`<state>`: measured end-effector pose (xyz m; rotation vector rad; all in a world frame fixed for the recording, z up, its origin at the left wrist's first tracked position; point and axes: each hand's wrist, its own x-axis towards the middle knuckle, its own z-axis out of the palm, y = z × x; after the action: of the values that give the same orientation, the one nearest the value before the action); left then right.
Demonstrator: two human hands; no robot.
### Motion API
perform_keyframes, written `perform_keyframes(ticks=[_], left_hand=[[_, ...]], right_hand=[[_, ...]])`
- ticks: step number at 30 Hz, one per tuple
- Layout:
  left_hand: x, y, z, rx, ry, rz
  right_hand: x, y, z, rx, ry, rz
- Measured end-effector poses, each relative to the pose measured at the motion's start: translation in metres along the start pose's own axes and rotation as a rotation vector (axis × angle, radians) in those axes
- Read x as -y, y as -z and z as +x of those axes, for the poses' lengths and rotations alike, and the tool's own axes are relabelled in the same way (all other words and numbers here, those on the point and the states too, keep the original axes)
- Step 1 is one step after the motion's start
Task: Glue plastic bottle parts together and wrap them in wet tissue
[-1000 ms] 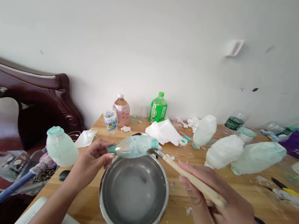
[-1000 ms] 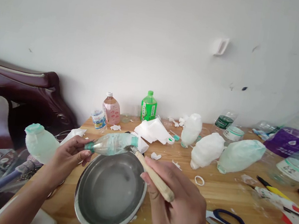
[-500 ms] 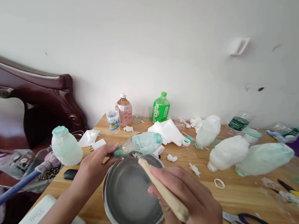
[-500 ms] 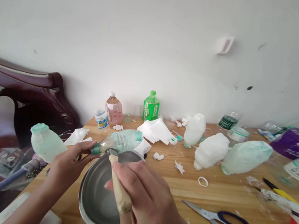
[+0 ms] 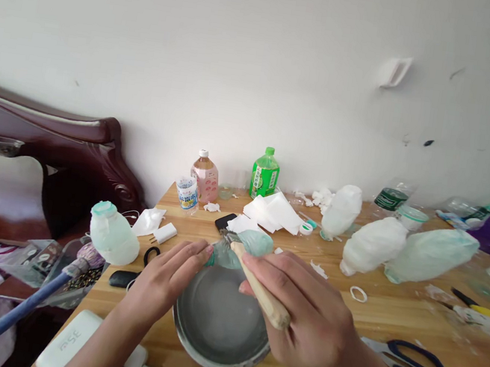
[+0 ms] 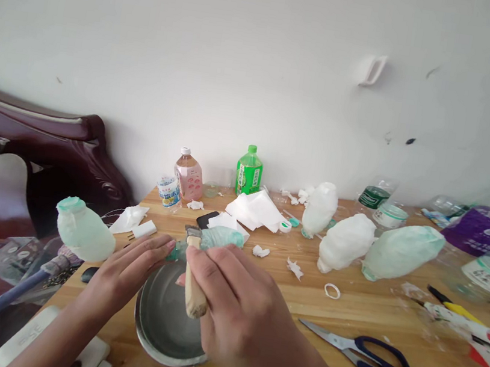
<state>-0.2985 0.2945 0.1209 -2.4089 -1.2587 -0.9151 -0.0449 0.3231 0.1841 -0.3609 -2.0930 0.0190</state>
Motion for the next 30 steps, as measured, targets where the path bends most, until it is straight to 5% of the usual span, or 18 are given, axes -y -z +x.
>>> perform_keyframes(ticks=[7,14,17,26,30], left_hand=[[-0.002,-0.005,0.005,-0.094,0.14,-0.081],[0.001,-0.013,0.012,-0.18,0.846,-0.54],[-0.001,-0.012,0.02,-0.176,1.021,-0.836],[0.0,-0.01,0.023,-0.24,1.199,-1.231],[0.003,-0.009,0.022,-0.161,1.248,-1.348]], right_hand=[[0.006,0.006,-0.003,0.045,0.015,0.009],[0.001,-0.003,-0.031,0.065,0.038,-0.03],[-0.001,-0.008,-0.033,0.071,0.078,-0.085],[0.003,-0.024,-0.032,0.096,0.218,-0.209],[-0.005,-0.025,-0.038,0.085,0.203,-0.224]])
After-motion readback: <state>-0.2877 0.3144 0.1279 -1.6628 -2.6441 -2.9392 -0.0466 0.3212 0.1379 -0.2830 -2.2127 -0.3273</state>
